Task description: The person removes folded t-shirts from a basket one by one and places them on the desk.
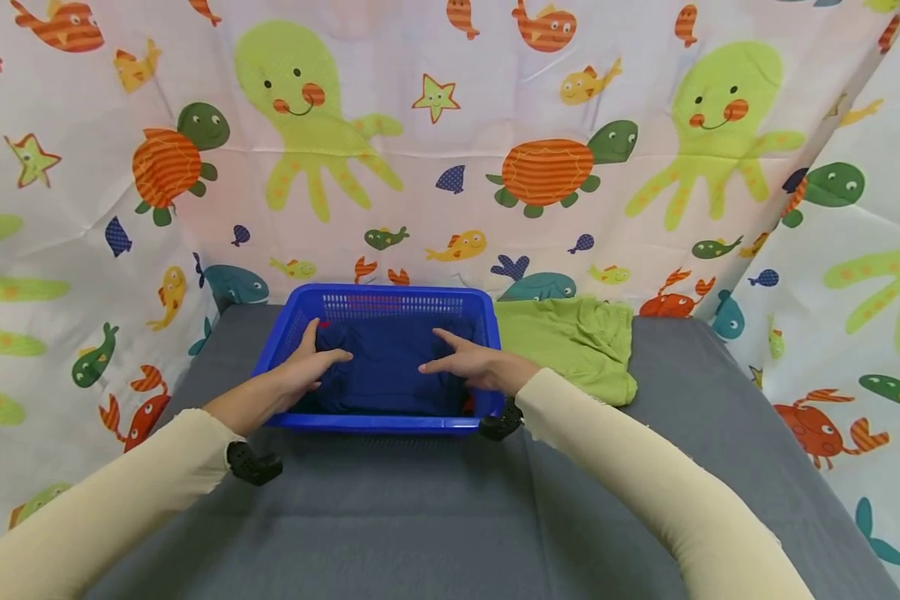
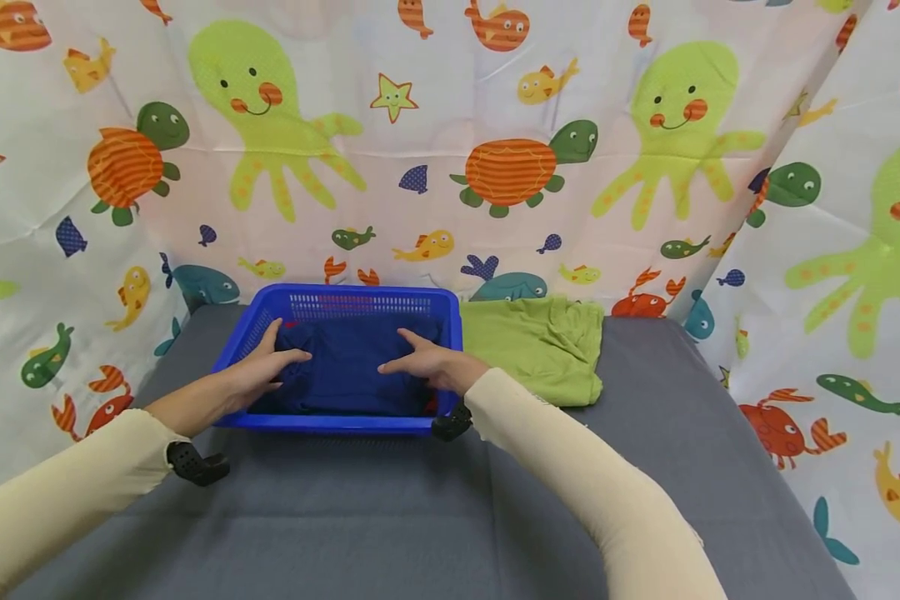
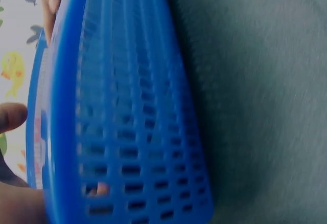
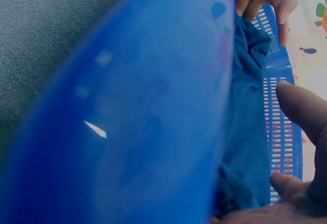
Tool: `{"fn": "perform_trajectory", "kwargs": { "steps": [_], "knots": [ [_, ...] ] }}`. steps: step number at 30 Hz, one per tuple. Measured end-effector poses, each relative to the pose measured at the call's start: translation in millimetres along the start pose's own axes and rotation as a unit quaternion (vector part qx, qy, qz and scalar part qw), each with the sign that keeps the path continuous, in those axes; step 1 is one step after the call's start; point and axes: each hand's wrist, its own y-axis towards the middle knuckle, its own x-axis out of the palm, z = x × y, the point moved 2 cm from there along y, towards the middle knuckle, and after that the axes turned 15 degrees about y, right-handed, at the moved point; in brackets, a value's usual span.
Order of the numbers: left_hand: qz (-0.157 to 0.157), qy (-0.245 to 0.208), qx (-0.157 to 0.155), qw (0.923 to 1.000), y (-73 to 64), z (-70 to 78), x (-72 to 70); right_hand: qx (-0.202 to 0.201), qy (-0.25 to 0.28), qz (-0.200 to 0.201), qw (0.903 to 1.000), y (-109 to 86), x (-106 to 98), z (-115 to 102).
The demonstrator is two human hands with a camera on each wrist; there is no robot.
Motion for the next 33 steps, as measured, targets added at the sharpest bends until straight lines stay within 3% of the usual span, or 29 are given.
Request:
{"fn": "perform_trajectory", "kwargs": {
  "steps": [4,7,10,13,16,21,27,33],
  "knots": [
    [-0.019,-0.001,-0.008,0.9998,3.7,-3.7,-8.8,-0.003,-0.01,-0.016,0.9998,-0.6,0.2,0.6],
    [-0.018,0.024,-0.001,0.9995,5.6,-5.9,-14.3,-0.011,-0.016,-0.022,0.9996,-2.0,-0.7,-0.7],
    [-0.011,0.085,0.028,0.9959,4.5,-6.4,-14.3,-0.016,-0.016,-0.022,0.9995,-2.5,-0.8,-1.1],
    [-0.003,0.161,0.054,0.9854,3.0,-6.8,-9.0,-0.018,-0.019,-0.019,0.9995,-2.9,-0.4,-0.1],
    [-0.002,0.199,0.067,0.9777,1.6,-7.3,-3.7,-0.026,-0.038,-0.017,0.9988,-2.9,0.1,0.8],
    [-0.015,0.187,0.073,0.9795,3.1,-4.4,-2.8,-0.036,-0.055,-0.008,0.9978,-2.5,-2.3,0.8],
    [-0.013,0.16,0.067,0.9848,1.9,-5.3,-11.4,-0.042,-0.018,0.011,0.9989,-2.7,-3.6,-4.7],
    [-0.057,0.105,0.061,0.991,2.1,-6.8,-18.0,-0.006,0.023,0.0,0.9997,-0.7,-7.9,-10.0]
  ]
}}
